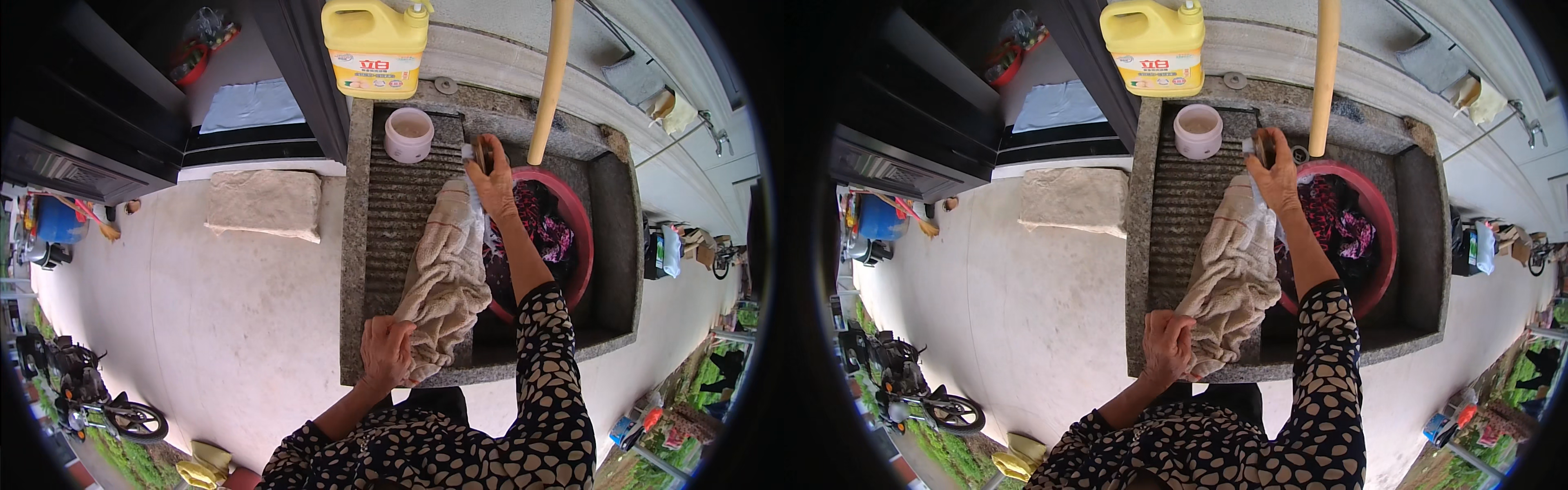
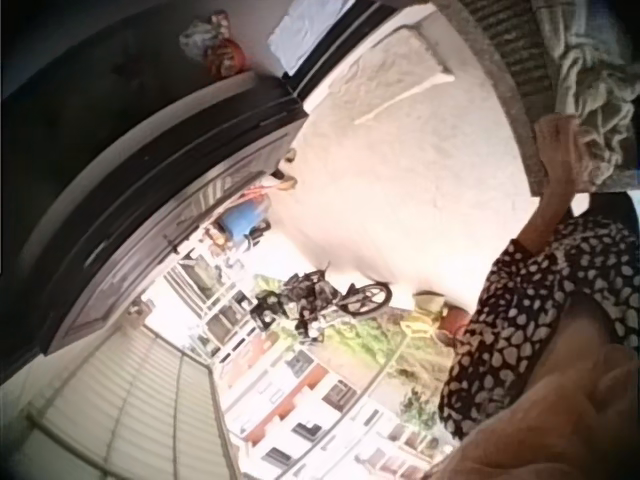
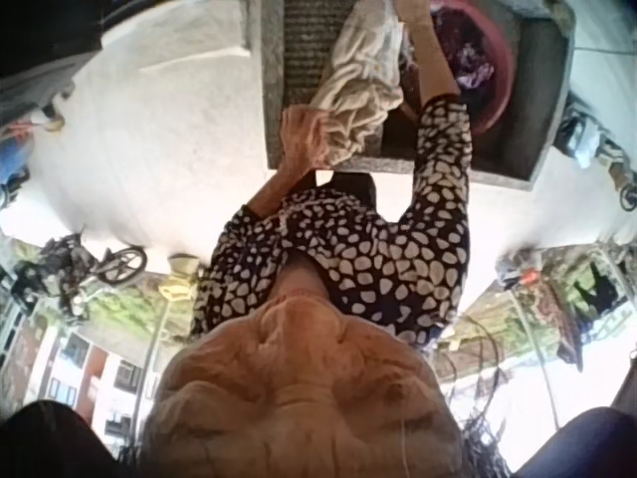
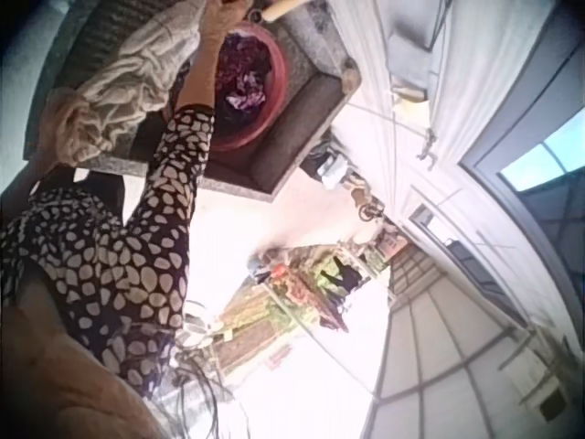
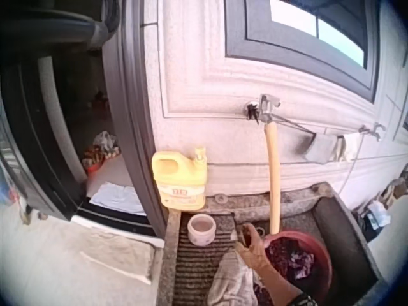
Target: The person washes clothes by hand at an outdoor stone washbasin. They fill a green basin with water, soak and scrub a light-colored cloth on the washboard, then transfer dark garments to a red basin for rinsing. The person scrubs the cloth again with a brush and rinses it under the tap.
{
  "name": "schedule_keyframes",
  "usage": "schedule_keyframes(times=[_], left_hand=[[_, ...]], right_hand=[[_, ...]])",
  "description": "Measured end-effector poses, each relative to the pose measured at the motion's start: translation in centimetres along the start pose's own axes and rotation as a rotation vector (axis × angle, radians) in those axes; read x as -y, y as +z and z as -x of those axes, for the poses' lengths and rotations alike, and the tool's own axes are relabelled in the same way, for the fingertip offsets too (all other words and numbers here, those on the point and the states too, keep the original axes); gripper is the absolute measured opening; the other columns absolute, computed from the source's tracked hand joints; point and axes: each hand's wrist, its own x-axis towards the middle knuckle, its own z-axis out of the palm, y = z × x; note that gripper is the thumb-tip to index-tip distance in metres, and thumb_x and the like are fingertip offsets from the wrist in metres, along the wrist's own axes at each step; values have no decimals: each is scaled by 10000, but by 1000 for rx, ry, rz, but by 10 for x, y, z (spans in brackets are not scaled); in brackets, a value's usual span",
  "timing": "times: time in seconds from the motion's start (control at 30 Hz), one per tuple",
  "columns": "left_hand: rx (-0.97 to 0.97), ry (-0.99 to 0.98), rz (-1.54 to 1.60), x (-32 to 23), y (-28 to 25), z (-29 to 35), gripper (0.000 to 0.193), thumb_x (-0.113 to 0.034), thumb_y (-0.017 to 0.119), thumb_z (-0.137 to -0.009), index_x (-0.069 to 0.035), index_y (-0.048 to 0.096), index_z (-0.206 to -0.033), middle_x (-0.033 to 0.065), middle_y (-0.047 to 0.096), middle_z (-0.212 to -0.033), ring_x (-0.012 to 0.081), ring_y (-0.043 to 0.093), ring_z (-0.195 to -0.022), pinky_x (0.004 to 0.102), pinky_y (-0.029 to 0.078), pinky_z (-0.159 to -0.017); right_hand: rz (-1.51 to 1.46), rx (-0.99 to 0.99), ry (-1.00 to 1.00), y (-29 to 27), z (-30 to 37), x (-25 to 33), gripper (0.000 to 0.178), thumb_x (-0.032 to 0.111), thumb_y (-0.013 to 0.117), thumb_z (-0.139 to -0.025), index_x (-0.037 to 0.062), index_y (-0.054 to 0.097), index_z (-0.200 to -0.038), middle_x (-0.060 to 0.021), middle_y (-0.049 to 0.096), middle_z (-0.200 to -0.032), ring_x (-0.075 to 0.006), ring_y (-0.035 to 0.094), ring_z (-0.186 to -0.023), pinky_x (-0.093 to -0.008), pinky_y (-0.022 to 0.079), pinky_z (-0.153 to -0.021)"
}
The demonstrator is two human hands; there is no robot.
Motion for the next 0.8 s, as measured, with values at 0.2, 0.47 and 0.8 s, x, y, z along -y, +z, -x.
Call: schedule_keyframes(times=[0.2,0.47,0.8], left_hand=[[160,-37,-170,-1,-2,-2,325,-95,702,-715,-139,601,-1021,123,434,-1116,318,414,-1015,453,342,-880],[226,-146,-129,-18,-8,-9,359,-114,720,-688,-152,614,-1029,123,434,-1149,339,388,-1074,497,361,-876],[80,3,-321,-27,-10,2,406,-119,713,-718,-132,608,-1110,98,527,-1105,318,518,-996,395,358,-917]], right_hand=[[357,97,75,2,-14,20,597,312,688,-742,95,486,-1260,-237,486,-1198,-350,547,-1018,-393,455,-889],[625,422,76,15,109,8,723,237,702,-700,205,363,-1338,-191,504,-1202,-382,567,-1048,-476,493,-844],[105,-192,-34,-20,9,-5,559,103,682,-759,67,441,-1262,-92,501,-1003,-196,532,-843,-313,465,-739]])
